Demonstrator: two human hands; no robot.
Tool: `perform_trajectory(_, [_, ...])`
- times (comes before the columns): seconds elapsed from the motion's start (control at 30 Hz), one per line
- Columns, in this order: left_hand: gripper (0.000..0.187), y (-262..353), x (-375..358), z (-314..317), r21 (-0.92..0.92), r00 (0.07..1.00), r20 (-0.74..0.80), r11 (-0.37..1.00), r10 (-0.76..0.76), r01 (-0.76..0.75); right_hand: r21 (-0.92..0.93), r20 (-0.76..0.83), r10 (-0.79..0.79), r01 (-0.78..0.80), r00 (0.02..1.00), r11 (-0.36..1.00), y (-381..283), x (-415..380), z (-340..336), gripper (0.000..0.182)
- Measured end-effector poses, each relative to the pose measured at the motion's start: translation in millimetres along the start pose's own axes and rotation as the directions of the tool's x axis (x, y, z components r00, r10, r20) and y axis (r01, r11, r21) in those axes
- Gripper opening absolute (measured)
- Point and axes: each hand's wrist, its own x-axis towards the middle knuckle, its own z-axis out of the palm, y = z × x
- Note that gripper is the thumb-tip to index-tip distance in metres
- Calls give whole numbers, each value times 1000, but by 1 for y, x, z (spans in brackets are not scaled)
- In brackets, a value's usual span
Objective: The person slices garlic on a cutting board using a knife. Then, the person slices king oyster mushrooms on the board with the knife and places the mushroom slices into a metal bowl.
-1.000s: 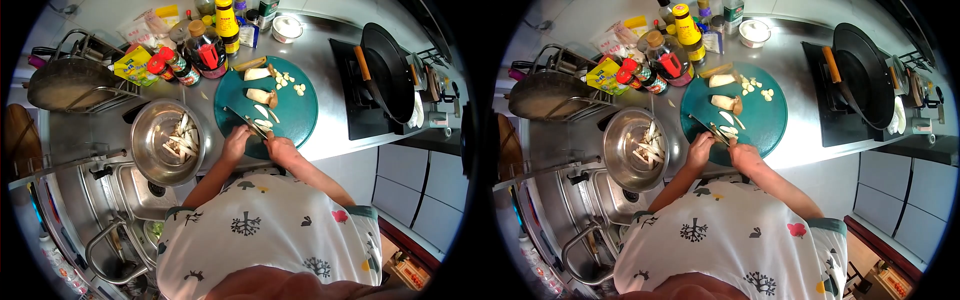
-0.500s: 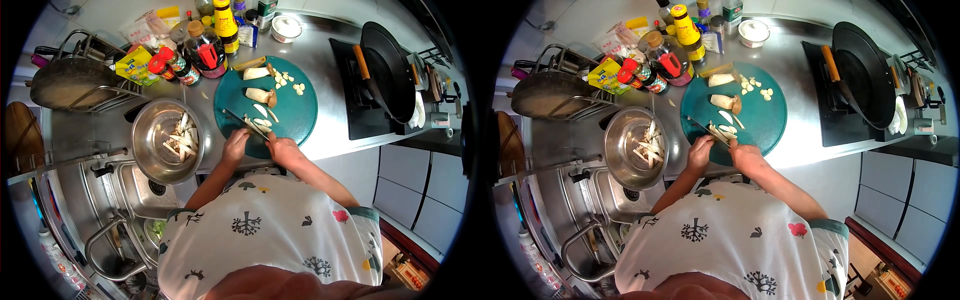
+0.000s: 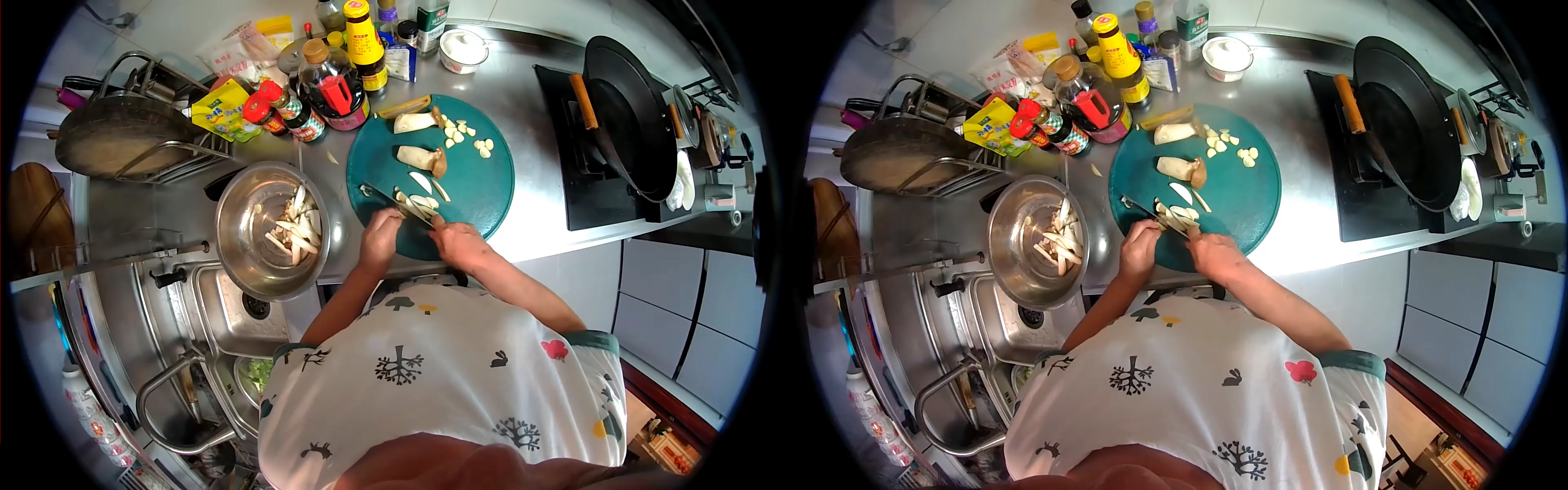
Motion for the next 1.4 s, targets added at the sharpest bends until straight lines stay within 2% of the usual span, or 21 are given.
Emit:
perform_trajectory(0.07, [25,-5,-7,8,18,985,-8,985,-172,172,1,-41,-42,42,998,999,2,-7,-15,19])
perform_trajectory(0.1, [25,5,1,5,18,985,-11,985,-170,170,-9,-88,-44,43,995,999,2,-15,-27,18])
perform_trajectory(0.17, [55,27,15,5,-28,866,30,866,-498,499,-51,-222,-92,82,971,995,16,-27,-41,15])
perform_trajectory(0.2, [55,31,19,10,-26,866,23,866,-499,500,-52,-221,-98,89,970,995,21,-29,-50,15])
perform_trajectory(0.27, [72,39,32,27,320,914,42,872,-404,371,-178,-173,12,-43,985,983,27,-35,-68,13])
perform_trajectory(0.4, [66,50,61,62,400,912,23,840,-409,367,-165,-269,21,-67,963,984,39,-46,-79,13])
perform_trajectory(0.47, [60,45,63,75,543,956,41,810,-289,222,-144,-272,32,-74,962,987,44,-51,-81,14])
perform_trajectory(0.5, [49,43,64,78,540,974,27,823,-227,177,-120,-282,42,-78,959,990,47,-54,-80,14])
perform_trajectory(0.53, [49,41,63,79,547,974,23,818,-227,178,-94,-291,51,-81,955,992,50,-56,-79,14])
perform_trajectory(0.73, [28,27,51,70,482,978,79,866,-192,131,-10,-269,74,-80,960,997,67,-66,-72,13])
perform_trajectory(0.83, [19,24,43,74,464,999,37,886,-12,-6,22,-252,87,-84,964,996,75,-66,-67,15])
perform_trajectory(0.93, [17,18,40,73,437,1000,12,899,24,-27,31,-321,14,-5,947,1000,97,-60,-51,23])
perform_trajectory(1.03, [15,21,43,54,441,999,-48,897,0,21,66,-293,32,-13,956,998,91,-56,-62,20])
perform_trajectory(1.07, [17,32,50,33,405,984,-173,909,-29,98,66,-301,21,-1,953,998,91,-54,-63,20])
perform_trajectory(1.13, [19,45,58,-6,286,912,-398,932,-95,222,85,-304,18,8,952,996,90,-52,-65,20])
perform_trajectory(1.17, [25,25,49,-23,-202,801,-469,929,-371,312,97,-309,22,8,951,995,89,-51,-67,19])
perform_trajectory(1.2, [23,39,59,-63,481,862,-502,851,67,214,108,-315,30,5,949,994,87,-51,-69,18])
perform_trajectory(1.27, [20,32,45,-110,421,775,-625,795,-95,437,109,-317,28,7,948,994,80,-50,-74,12])
perform_trajectory(1.33, [18,6,26,-137,347,699,-659,710,-280,612,98,-321,14,19,947,995,82,-48,-71,12])
perform_trajectory(1.37, [18,5,22,-132,346,705,-652,719,-279,604,89,-332,0,31,943,996,81,-48,-71,13])
perform_trajectory(1.4, [19,5,19,-127,596,791,-575,553,-211,581,89,-339,10,22,941,996,81,-49,-71,13])
